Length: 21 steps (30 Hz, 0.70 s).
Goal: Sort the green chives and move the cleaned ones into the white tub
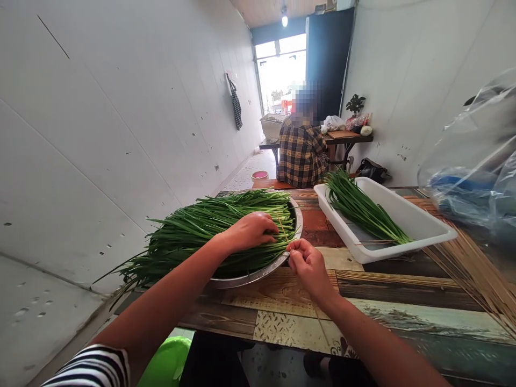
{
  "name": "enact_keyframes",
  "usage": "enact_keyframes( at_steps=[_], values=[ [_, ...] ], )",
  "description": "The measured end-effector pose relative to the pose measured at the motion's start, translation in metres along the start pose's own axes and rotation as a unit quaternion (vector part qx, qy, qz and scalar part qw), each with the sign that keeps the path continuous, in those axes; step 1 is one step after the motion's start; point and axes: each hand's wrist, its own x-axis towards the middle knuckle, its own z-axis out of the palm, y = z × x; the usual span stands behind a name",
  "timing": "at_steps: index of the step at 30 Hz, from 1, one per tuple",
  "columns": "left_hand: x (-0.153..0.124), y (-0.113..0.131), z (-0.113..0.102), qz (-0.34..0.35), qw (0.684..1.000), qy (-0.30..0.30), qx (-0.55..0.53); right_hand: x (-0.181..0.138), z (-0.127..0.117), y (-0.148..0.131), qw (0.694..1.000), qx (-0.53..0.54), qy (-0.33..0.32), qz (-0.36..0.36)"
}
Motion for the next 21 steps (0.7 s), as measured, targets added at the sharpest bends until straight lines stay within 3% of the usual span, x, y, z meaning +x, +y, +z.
enact_keyframes(
  at_steps=[9,17,21],
  values=[
    [0.017,0.011,-0.008,-0.081,0.995,-0.034,0.046,0.000,0.004,-0.001,1.000,0.027,-0.001,0.006],
    [0.023,0.000,-0.006,-0.021,0.997,-0.058,0.042,0.002,0.001,0.007,0.995,0.085,-0.002,0.048],
    [0.023,-0.002,-0.008,-0.017,0.999,-0.038,-0.003,0.002,0.002,0.003,0.995,0.081,0.014,0.058]
  ],
)
